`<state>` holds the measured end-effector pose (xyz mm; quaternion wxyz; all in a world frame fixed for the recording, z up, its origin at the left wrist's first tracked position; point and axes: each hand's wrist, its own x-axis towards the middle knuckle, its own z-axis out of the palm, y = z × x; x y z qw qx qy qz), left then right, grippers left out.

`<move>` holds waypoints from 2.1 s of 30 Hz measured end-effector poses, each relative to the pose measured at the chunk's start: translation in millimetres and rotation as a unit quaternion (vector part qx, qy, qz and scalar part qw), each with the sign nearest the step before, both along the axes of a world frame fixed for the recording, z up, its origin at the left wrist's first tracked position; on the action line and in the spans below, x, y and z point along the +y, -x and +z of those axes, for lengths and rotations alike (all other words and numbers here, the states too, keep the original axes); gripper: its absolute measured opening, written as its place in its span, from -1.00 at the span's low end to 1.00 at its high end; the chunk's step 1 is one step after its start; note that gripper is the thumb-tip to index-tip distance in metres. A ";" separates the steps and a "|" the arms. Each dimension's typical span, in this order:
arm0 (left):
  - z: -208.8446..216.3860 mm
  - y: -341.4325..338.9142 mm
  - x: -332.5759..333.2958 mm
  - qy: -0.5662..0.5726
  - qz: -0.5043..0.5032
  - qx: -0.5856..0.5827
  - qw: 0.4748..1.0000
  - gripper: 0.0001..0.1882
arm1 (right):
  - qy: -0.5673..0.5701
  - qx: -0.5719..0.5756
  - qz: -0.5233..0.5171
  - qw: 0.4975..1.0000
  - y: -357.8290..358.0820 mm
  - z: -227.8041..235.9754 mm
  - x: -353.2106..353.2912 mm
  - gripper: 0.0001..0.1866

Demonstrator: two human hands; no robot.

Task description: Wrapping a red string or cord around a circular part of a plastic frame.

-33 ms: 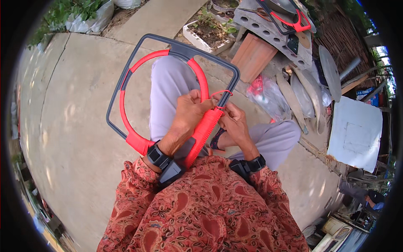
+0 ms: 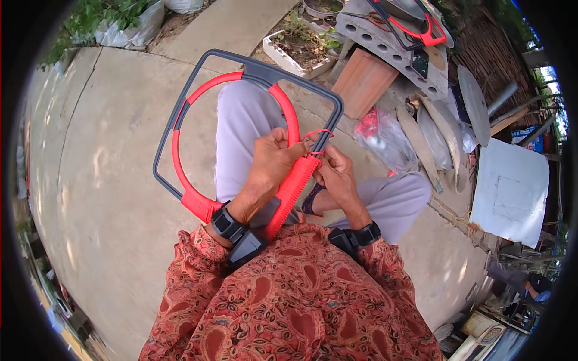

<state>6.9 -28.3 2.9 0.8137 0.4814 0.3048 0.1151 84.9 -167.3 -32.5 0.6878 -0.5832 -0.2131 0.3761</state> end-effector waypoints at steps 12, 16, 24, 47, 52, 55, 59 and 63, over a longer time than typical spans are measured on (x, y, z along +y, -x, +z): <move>-3.0 -5.1 1.7 -0.009 -0.017 0.028 0.999 -0.90 | -0.085 0.076 0.019 0.993 -3.6 1.3 7.0 -0.72; 0.6 -8.1 2.3 0.008 -0.035 0.023 0.999 -0.90 | -0.084 0.028 -0.007 0.996 -9.3 -18.2 6.1 -0.80; 19.7 -10.5 12.9 0.105 -0.116 0.137 0.978 -0.87 | 0.106 -0.007 -0.034 0.994 -12.5 -10.2 -77.4 -0.87; 16.4 -12.1 16.5 0.231 -0.130 0.044 0.963 -0.78 | 0.136 0.093 -0.495 0.853 -20.0 -9.7 -343.0 -0.94; 11.3 -13.4 10.0 0.208 -0.121 0.062 0.969 -0.79 | 0.077 0.132 -0.279 0.948 -31.0 36.8 -178.5 -0.69; 6.9 -13.3 10.2 0.212 -0.116 0.053 0.969 -0.77 | 0.052 0.177 -0.091 0.979 -19.8 36.0 -100.9 -0.59; 3.4 -14.2 12.0 0.237 -0.120 0.047 0.963 -0.78 | 0.042 0.245 0.031 0.968 -11.4 25.0 -38.3 -0.65; 2.0 -12.2 14.9 0.255 -0.109 0.044 0.960 -0.79 | 0.020 0.302 0.049 0.952 -6.5 15.8 -40.3 -0.82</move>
